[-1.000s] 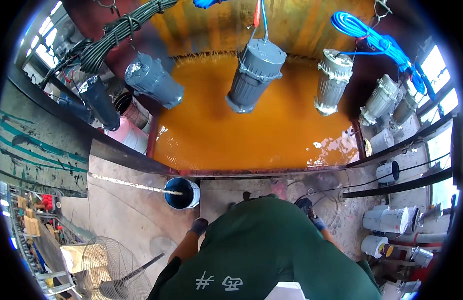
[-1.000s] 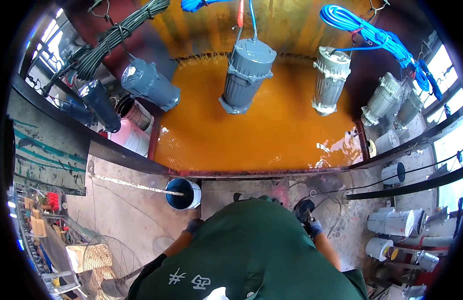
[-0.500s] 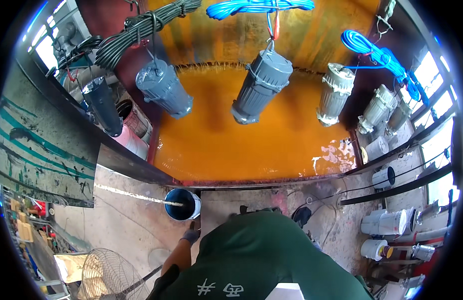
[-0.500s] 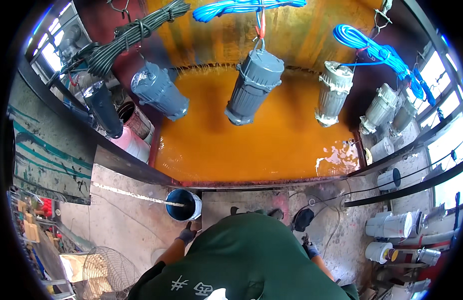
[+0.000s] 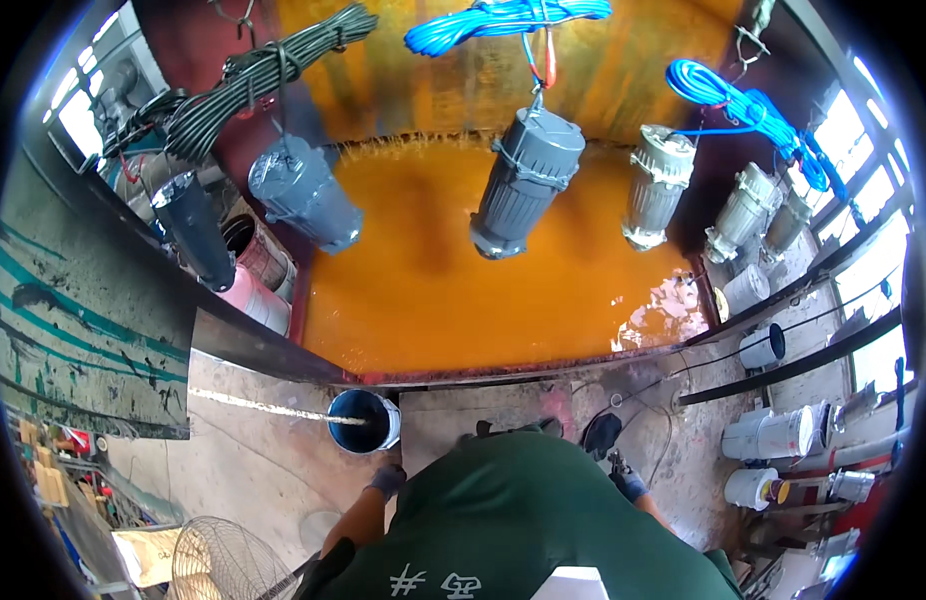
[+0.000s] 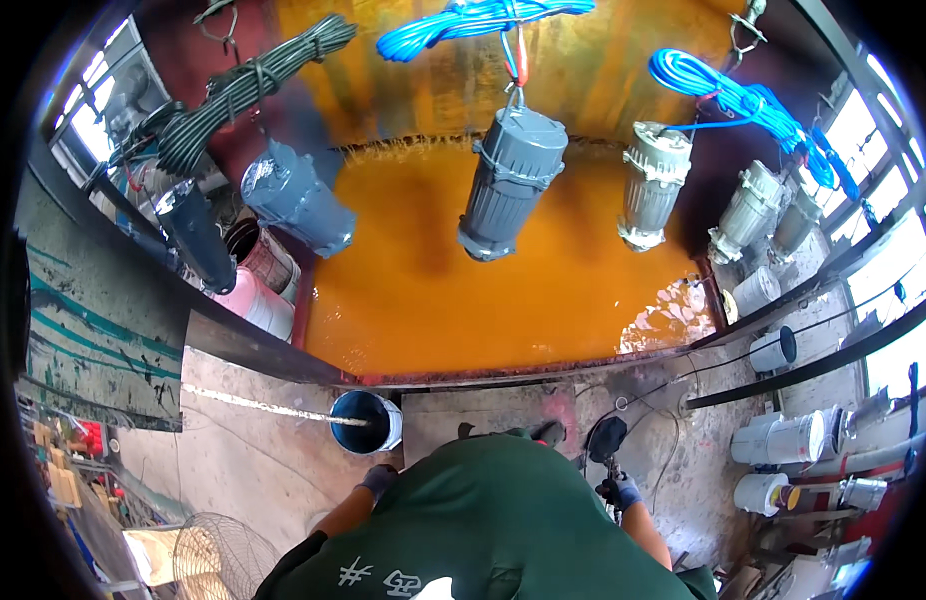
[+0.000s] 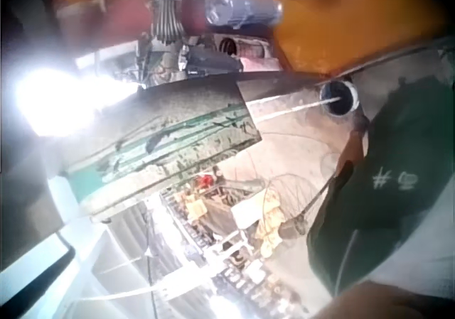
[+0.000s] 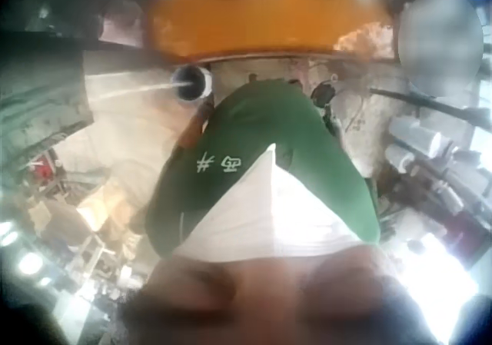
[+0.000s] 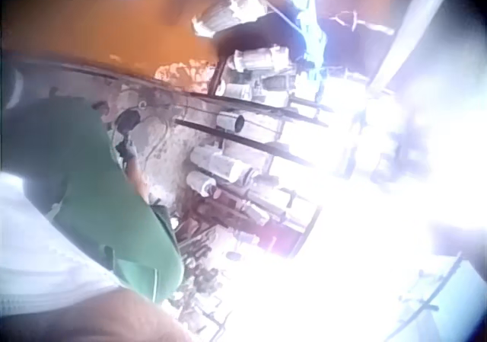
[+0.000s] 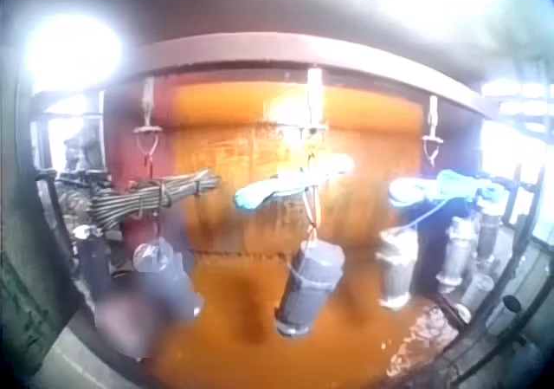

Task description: The person spray paints suspended metal components using a spray gun while rotating them by hand, operates a control panel to advance the line, and spray paints the next hanging components.

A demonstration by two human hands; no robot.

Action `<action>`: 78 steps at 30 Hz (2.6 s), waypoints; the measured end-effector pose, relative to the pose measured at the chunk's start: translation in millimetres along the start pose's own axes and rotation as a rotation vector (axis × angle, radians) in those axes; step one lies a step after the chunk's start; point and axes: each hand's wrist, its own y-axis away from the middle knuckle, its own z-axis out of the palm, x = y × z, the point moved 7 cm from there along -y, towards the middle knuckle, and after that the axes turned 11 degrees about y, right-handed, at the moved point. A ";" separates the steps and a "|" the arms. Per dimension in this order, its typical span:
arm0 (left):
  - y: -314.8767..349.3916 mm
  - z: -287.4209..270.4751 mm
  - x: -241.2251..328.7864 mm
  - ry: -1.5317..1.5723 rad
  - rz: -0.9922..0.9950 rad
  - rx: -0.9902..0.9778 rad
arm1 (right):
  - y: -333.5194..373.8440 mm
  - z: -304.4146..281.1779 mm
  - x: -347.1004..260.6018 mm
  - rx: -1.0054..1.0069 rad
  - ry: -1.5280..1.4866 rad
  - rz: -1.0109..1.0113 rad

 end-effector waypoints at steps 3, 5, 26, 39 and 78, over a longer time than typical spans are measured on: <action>-2.5 -7.2 1.0 0.111 -0.020 -0.001 | 11.8 -1.0 -10.9 0.065 -0.020 0.019; -19.2 -6.6 -4.7 0.032 -0.004 -0.029 | 18.2 -3.1 -14.8 0.087 0.065 0.020; -71.0 -38.4 51.3 -0.134 0.191 -0.026 | -21.4 31.3 80.4 -0.031 -0.132 0.112; -86.8 -48.0 105.3 -0.165 0.257 -0.039 | -14.8 25.0 68.3 0.006 -0.026 0.137; -40.9 317.8 555.5 -0.472 0.925 -0.504 | -0.9 -41.3 127.7 0.186 -0.200 0.256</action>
